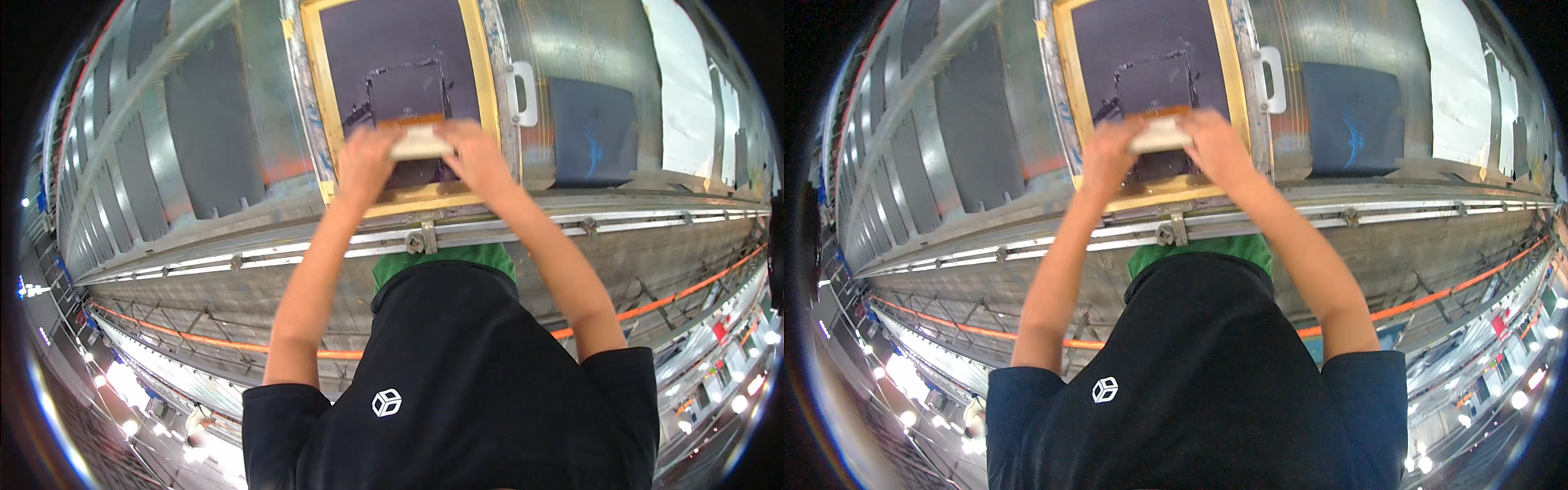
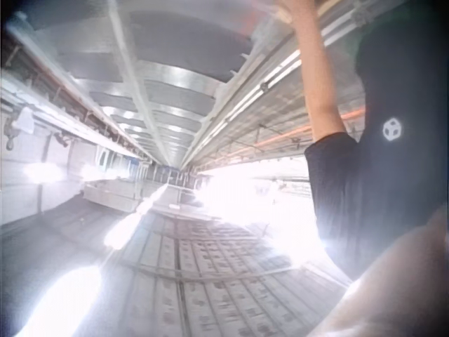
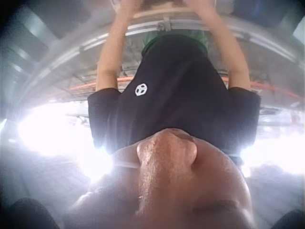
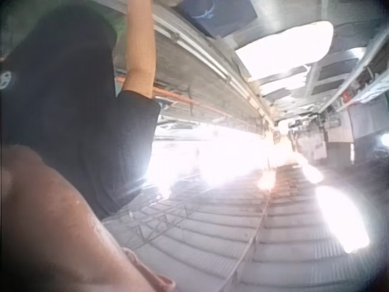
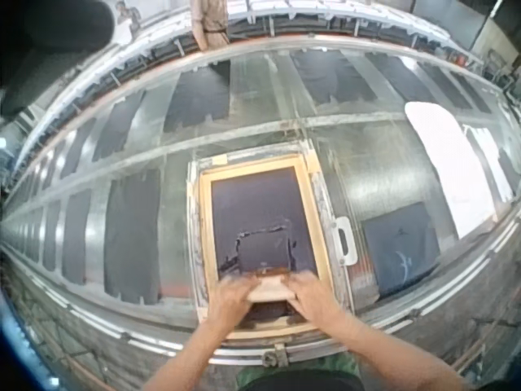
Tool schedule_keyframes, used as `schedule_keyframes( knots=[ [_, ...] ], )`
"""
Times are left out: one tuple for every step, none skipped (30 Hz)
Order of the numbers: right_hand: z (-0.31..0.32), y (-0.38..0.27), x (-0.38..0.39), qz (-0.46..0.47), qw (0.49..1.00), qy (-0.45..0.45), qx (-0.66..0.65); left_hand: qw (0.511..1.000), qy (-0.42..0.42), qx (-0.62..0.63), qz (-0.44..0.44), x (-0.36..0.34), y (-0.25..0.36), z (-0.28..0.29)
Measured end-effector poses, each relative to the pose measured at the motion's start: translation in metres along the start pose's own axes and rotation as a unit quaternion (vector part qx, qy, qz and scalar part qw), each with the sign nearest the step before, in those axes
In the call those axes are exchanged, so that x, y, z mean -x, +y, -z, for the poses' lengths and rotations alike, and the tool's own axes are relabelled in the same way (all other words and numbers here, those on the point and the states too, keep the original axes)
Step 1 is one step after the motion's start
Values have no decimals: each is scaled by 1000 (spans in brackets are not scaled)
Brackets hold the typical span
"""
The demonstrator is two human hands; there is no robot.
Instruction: The person uses a squeegee to spread dark ink across a screen printing frame. They repeatedly pull the squeegee across the mesh to ensure even coverage of the ink. The person briefly moves the frame to a workbench to add more ink from a bottle before returning to the printing station to continue spreading.
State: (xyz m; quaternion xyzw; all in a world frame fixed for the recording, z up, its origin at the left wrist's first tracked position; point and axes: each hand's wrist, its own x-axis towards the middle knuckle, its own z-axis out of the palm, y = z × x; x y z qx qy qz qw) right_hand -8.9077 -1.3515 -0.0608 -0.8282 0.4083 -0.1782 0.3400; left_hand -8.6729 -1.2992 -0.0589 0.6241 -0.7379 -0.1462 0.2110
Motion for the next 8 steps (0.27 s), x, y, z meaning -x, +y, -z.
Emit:
schedule_keyframes(
  knots=[
    [-6,-3,16,2,1000,-6,-11,1000,-5,10,8,16,6,-3],
    [-17,0,28,-6,1000,-4,-11,1000,-9,19,14,29,7,-15],
    [-24,4,34,1,1000,-8,3,1000,1,25,18,39,7,-25],
    [-23,11,33,-9,999,-26,-41,999,12,32,21,46,6,-37],
    [-20,21,29,-17,996,-40,-82,999,15,31,21,48,5,-46],
    [-12,34,22,-19,991,-51,-119,999,23,27,17,47,2,-56],
    [-4,51,18,-93,991,-16,-100,999,38,4,7,54,-3,-68],
    [6,82,6,-152,985,34,-80,997,70,-26,-11,56,-17,-88]
  ],
)
